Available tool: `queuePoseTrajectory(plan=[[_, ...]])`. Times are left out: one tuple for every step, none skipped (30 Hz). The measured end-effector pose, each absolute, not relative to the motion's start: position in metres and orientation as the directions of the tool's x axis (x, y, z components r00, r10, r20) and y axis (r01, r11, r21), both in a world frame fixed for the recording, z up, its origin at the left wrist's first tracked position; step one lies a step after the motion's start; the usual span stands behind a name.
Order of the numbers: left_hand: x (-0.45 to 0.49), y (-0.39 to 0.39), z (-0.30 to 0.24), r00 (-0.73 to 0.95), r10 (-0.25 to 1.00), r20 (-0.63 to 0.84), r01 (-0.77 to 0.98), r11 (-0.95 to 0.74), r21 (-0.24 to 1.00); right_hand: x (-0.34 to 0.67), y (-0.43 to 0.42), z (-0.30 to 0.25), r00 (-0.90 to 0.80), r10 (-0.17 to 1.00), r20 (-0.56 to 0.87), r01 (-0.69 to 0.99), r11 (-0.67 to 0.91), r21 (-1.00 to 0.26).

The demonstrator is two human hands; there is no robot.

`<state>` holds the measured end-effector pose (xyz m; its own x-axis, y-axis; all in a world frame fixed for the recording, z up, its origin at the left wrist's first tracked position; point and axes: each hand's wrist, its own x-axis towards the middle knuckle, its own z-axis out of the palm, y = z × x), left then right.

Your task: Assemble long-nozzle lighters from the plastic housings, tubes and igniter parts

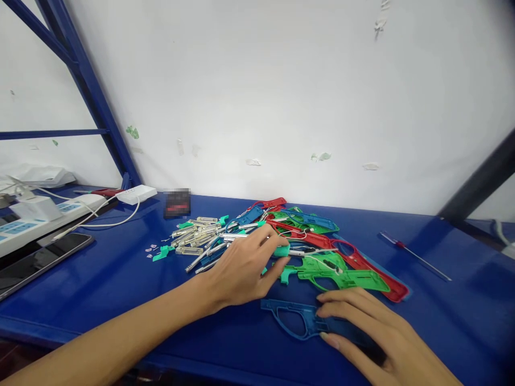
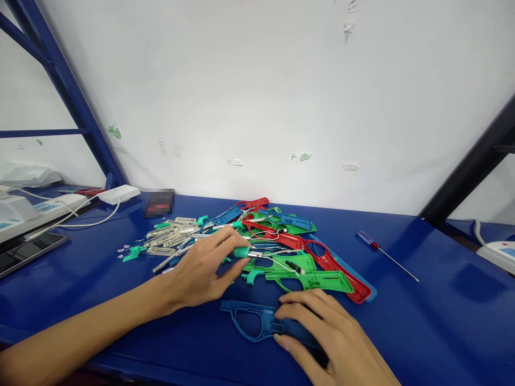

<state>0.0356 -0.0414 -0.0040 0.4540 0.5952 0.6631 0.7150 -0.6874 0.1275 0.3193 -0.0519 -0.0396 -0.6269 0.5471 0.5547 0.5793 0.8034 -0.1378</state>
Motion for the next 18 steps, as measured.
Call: queuePoseTrajectory(plan=[[0.0356,-0.0415,-0.004,0.454,0.598,0.66,0.715,-0.687,0.131,0.3192,-0.0519,-0.0396,-0.627,0.546,0.555,0.579,0.804,-0.137],[0.0356,-0.0415,-0.0039,0.454,0.6,0.658,0.714,-0.687,0.134,0.3192,-0.0519,-0.0396,-0.628,0.545,0.556,0.578,0.805,-0.137],[0.0356,-0.0415,-0.0038,0.454,0.602,0.657,0.713,-0.687,0.137,0.3191,-0.052,-0.0396,-0.627,0.544,0.557,0.577,0.805,-0.137],[0.0356,-0.0416,-0.0038,0.453,0.602,0.657,0.712,-0.688,0.14,0.3191,-0.052,-0.0396,-0.626,0.543,0.559,0.576,0.806,-0.138],[0.0357,-0.0416,-0.0037,0.454,0.602,0.657,0.71,-0.69,0.142,0.3191,-0.0519,-0.0397,-0.626,0.544,0.559,0.576,0.806,-0.139],[0.0358,-0.0416,-0.0037,0.454,0.602,0.657,0.707,-0.692,0.145,0.3192,-0.0519,-0.0398,-0.625,0.545,0.559,0.577,0.805,-0.14],[0.0359,-0.0417,-0.0037,0.455,0.601,0.657,0.704,-0.694,0.147,0.3192,-0.0519,-0.04,-0.625,0.547,0.557,0.578,0.804,-0.14],[0.036,-0.0417,-0.0037,0.456,0.6,0.658,0.702,-0.697,0.149,0.3193,-0.0519,-0.0402,-0.625,0.548,0.556,0.58,0.803,-0.14],[0.036,-0.0417,-0.0036,0.455,0.599,0.659,0.7,-0.698,0.151,0.3195,-0.0518,-0.0406,-0.624,0.551,0.554,0.581,0.801,-0.141],[0.0359,-0.0418,-0.0035,0.454,0.598,0.66,0.699,-0.699,0.153,0.3197,-0.0518,-0.0409,-0.625,0.553,0.551,0.582,0.801,-0.143],[0.0358,-0.0418,-0.0034,0.452,0.598,0.661,0.698,-0.699,0.155,0.3199,-0.0518,-0.0413,-0.626,0.555,0.548,0.582,0.8,-0.145],[0.0357,-0.0418,-0.0032,0.451,0.598,0.662,0.698,-0.699,0.157,0.3201,-0.0518,-0.0416,-0.626,0.556,0.546,0.582,0.8,-0.147],[0.0355,-0.0417,-0.003,0.45,0.598,0.663,0.698,-0.699,0.157,0.3204,-0.0517,-0.042,-0.627,0.558,0.544,0.582,0.799,-0.148],[0.0354,-0.0418,-0.0028,0.45,0.599,0.663,0.698,-0.699,0.158,0.3206,-0.0517,-0.0422,-0.629,0.557,0.543,0.582,0.8,-0.146],[0.0354,-0.0418,-0.0025,0.45,0.599,0.662,0.698,-0.699,0.158,0.3209,-0.0516,-0.0425,-0.631,0.555,0.542,0.582,0.801,-0.144],[0.0355,-0.0419,-0.0022,0.451,0.6,0.66,0.699,-0.698,0.157,0.3211,-0.0515,-0.0428,-0.631,0.553,0.544,0.582,0.801,-0.14],[0.0356,-0.042,-0.0019,0.452,0.601,0.659,0.7,-0.697,0.156,0.3213,-0.0514,-0.043,-0.631,0.553,0.545,0.582,0.801,-0.139],[0.0358,-0.0422,-0.0015,0.452,0.602,0.658,0.701,-0.696,0.155,0.3215,-0.0512,-0.0432,-0.631,0.552,0.546,0.581,0.802,-0.139]])
